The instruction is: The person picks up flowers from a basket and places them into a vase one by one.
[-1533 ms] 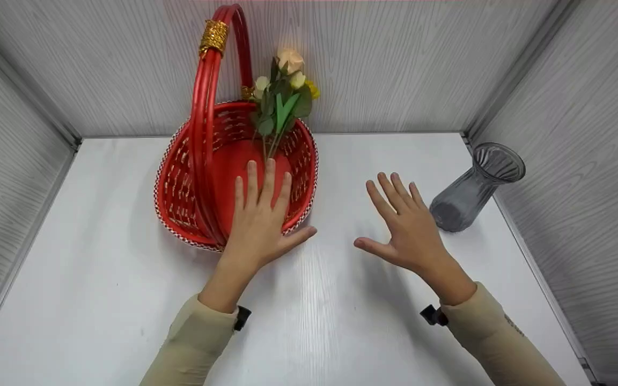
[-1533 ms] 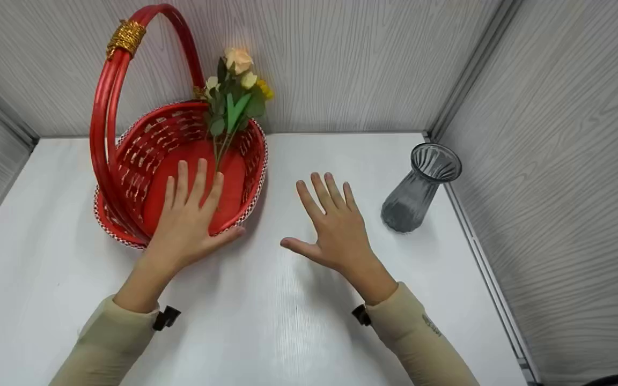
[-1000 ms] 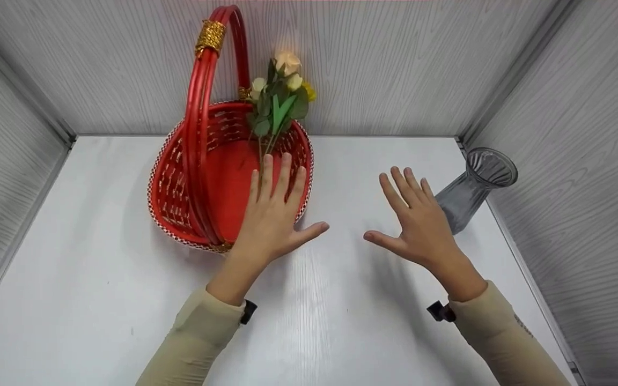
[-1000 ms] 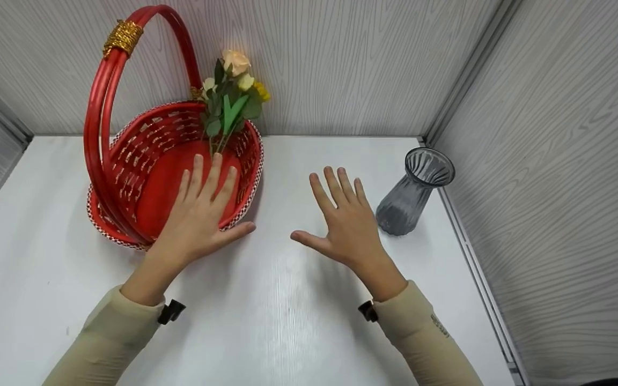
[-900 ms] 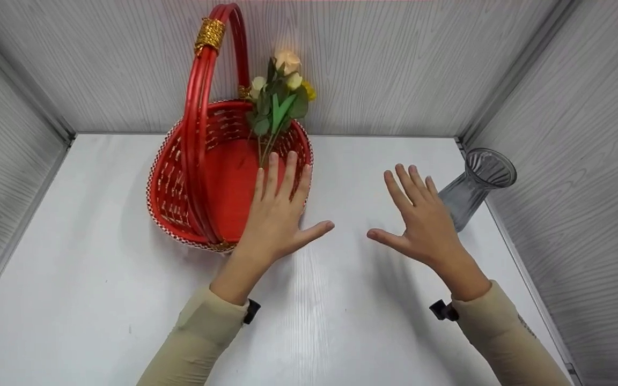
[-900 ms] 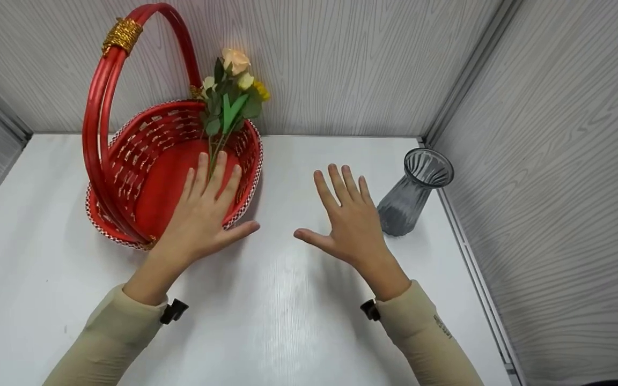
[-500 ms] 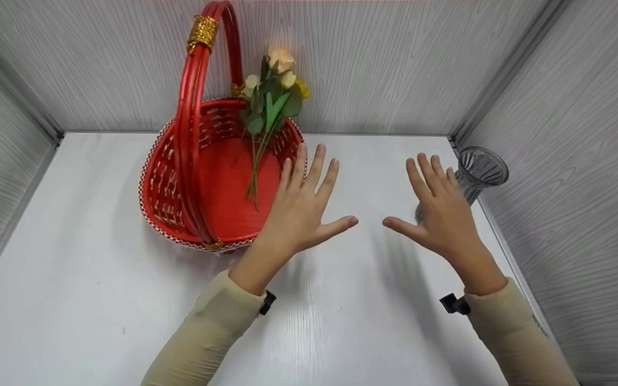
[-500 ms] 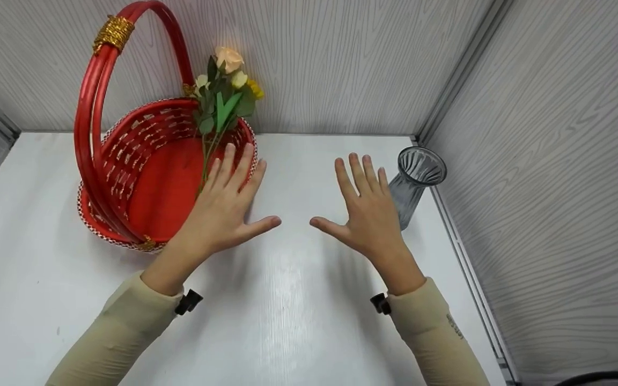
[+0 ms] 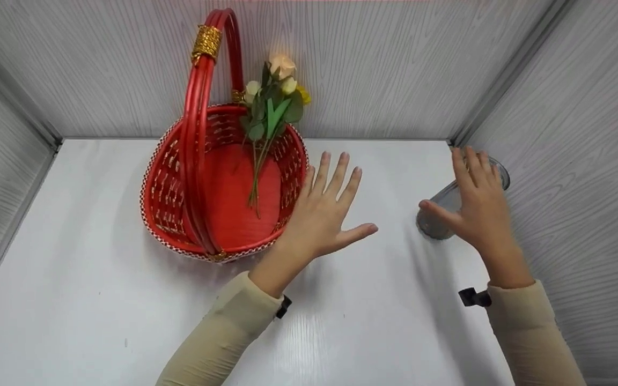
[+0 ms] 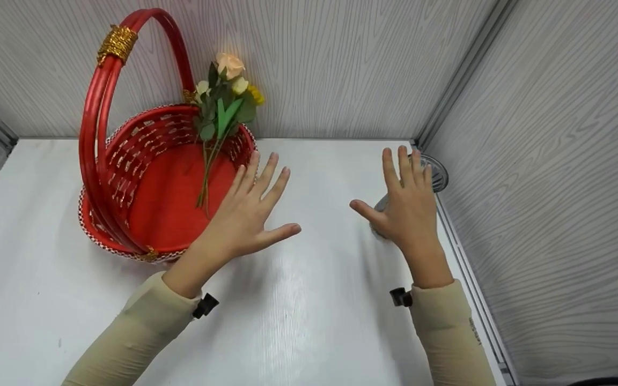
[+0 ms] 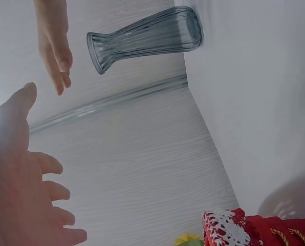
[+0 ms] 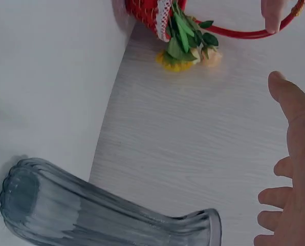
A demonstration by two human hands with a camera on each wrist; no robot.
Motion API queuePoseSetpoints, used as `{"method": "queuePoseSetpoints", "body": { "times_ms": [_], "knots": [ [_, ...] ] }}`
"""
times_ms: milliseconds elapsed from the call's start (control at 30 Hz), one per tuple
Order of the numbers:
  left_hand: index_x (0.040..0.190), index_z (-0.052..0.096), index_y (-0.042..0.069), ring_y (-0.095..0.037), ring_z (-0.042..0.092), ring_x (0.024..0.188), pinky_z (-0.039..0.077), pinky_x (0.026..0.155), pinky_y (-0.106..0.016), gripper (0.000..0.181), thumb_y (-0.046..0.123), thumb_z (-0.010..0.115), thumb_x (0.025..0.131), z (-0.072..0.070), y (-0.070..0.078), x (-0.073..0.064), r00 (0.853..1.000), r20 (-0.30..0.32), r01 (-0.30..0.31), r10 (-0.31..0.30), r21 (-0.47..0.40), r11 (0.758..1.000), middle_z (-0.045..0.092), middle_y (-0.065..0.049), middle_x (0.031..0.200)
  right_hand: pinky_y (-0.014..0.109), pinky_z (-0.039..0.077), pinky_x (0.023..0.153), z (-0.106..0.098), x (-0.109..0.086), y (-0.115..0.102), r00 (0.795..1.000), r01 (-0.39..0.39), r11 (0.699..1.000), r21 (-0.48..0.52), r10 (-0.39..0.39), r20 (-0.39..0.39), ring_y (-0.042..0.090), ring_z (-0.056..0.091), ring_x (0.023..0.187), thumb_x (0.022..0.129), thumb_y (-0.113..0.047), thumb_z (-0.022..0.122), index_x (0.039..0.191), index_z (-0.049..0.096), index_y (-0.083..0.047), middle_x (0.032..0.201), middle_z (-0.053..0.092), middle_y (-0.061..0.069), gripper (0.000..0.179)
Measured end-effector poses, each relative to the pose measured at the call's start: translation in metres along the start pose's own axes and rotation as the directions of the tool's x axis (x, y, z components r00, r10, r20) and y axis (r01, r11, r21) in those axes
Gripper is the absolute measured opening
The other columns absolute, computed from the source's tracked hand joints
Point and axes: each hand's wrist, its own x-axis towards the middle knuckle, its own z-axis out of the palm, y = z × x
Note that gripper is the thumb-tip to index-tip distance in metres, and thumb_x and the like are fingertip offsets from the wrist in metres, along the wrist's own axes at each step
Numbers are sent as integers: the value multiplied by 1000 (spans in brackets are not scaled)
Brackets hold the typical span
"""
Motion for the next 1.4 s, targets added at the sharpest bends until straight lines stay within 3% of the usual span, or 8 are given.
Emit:
{"method": "queuePoseSetpoints", "body": {
  "times_ms": [200,367,567,700,867,1067,1267,1400],
  "knots": [
    [161,14,18,-39,-4,154,4,123,-56,97,81,29,89,-3,-4,14,1000,24,-7,8,-10,1000,-1,-12,168,67,9,118,-3,8,25,987,-139,990,0,138,77,46,8,152,79,-62,74,161,20,-15,164,18,21,108],
    [162,14,17,-39,-4,154,7,123,-56,97,81,29,90,-8,2,36,998,26,-57,57,-17,998,2,-12,168,65,5,119,-6,12,40,972,-215,977,11,213,101,45,4,152,79,-60,75,161,16,-14,165,13,21,111],
    [162,7,16,-36,-5,154,6,124,-54,97,81,23,91,-1,33,69,985,80,-156,155,4,988,-1,-11,169,71,8,115,-6,1,57,945,-296,955,-8,293,146,47,-1,151,79,-60,75,162,5,-16,166,3,22,117],
    [162,0,18,-33,-11,154,1,124,-51,96,80,20,91,-1,46,90,975,114,-192,189,17,981,-7,-8,169,76,11,110,-10,5,62,925,-349,937,-5,346,155,48,-4,151,78,-62,75,162,0,-18,166,-2,21,121],
    [162,0,18,-33,-10,154,2,124,-50,93,78,20,94,1,50,111,972,102,-213,211,11,977,-6,-7,169,76,15,108,-6,15,63,915,-368,930,9,360,182,47,0,151,78,-63,75,161,-3,-19,167,-3,17,122],
    [162,2,17,-33,-8,154,3,124,-50,91,76,21,95,5,51,126,979,110,-176,174,9,984,-1,-7,169,77,18,106,-1,21,67,898,-374,928,8,359,255,47,2,151,78,-67,71,161,-7,-17,167,-3,16,124],
    [162,7,17,-35,-4,155,6,124,-51,91,77,19,94,18,61,141,978,132,-168,163,31,985,4,-7,169,75,19,108,-1,17,75,889,-380,925,15,361,283,44,2,152,78,-67,71,160,-7,-15,167,-4,17,125],
    [162,8,16,-36,-2,154,8,124,-51,92,77,18,94,28,73,148,975,147,-177,169,41,983,6,-8,169,73,17,110,-7,9,83,871,-405,914,2,385,304,44,1,152,78,-68,71,160,-8,-12,167,-7,17,127]
  ]
}}
